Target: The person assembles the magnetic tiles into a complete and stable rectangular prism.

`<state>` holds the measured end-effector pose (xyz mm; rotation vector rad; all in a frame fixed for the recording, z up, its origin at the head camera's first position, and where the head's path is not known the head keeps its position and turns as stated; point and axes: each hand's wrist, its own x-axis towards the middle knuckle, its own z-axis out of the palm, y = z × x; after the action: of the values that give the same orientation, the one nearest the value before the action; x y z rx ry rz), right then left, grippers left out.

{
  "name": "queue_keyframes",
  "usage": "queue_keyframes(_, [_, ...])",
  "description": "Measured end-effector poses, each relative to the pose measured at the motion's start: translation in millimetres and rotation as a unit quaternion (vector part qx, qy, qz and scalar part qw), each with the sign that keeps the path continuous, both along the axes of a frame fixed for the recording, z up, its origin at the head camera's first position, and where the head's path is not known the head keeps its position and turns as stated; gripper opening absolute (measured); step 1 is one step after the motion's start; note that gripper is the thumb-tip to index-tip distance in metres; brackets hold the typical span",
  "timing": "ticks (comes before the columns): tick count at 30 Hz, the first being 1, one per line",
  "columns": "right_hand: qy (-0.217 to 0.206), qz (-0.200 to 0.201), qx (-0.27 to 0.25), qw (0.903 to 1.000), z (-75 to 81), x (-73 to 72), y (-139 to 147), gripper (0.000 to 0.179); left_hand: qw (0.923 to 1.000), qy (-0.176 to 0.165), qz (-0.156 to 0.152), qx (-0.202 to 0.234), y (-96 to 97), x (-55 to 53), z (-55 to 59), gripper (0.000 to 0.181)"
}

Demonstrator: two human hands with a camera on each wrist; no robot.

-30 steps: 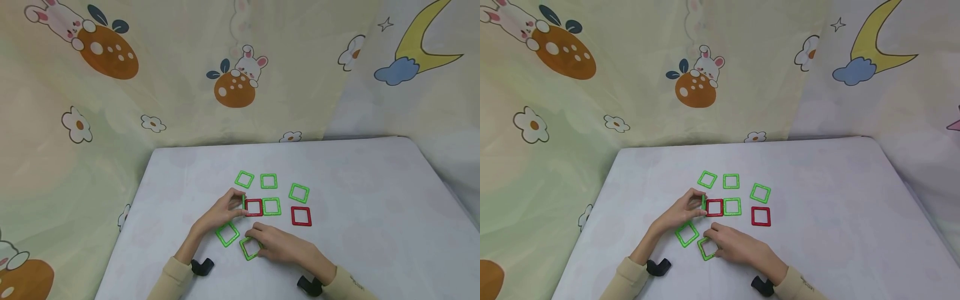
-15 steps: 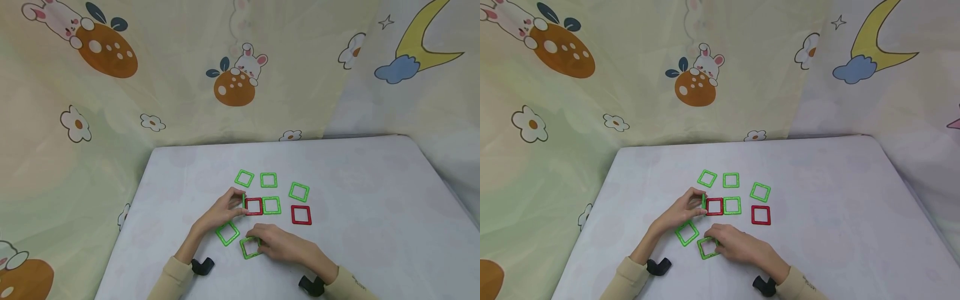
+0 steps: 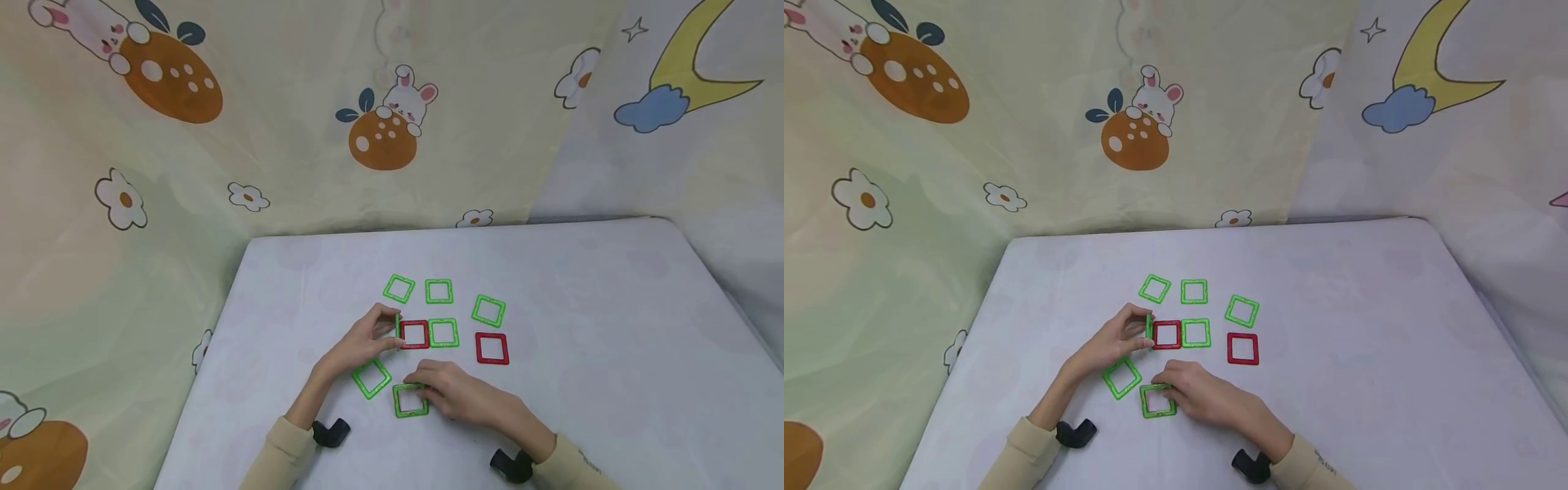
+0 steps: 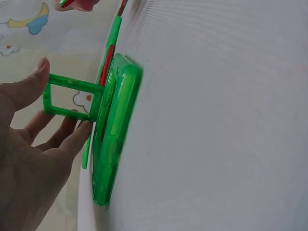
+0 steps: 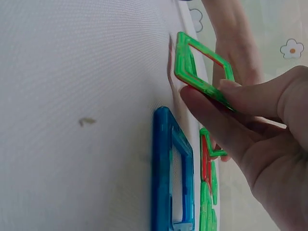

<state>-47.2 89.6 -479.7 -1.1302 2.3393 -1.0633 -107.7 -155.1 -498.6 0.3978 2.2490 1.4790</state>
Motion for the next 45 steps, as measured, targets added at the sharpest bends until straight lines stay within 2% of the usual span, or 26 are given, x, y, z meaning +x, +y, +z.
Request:
queue_keyframes(11, [0.032, -0.018, -0.043, 0.9984, -5.4, -4.8, 1.2, 0.019, 0.9999, 0.0, -0.004, 0.011, -2.6, -1.5, 1.0, 0.054])
queue_keyframes(22, [0.044, -0.057, -0.031, 0.997, -4.1, -8.0, -1.1, 0.015, 0.9999, 0.004, -0.009, 0.007, -3.4, -3.5, 0.3, 0.054])
queue_keyframes(27, [0.059, -0.07, -0.044, 0.9949, -4.4, -8.2, -0.9, 0.017, 0.9999, 0.0, -0.009, 0.011, -3.3, -3.3, 0.9, 0.053])
queue_keyframes(37, [0.076, -0.09, -0.057, 0.9914, -5.7, -11.4, -1.3, 0.016, 0.9999, -0.003, -0.003, 0.009, -3.3, -3.7, 0.5, 0.065])
queue_keyframes(45, [0.1, -0.114, -0.052, 0.9871, -6.7, -13.5, -1.4, 0.017, 0.9998, -0.006, -0.005, 0.016, -3.6, -5.1, -2.6, 0.066])
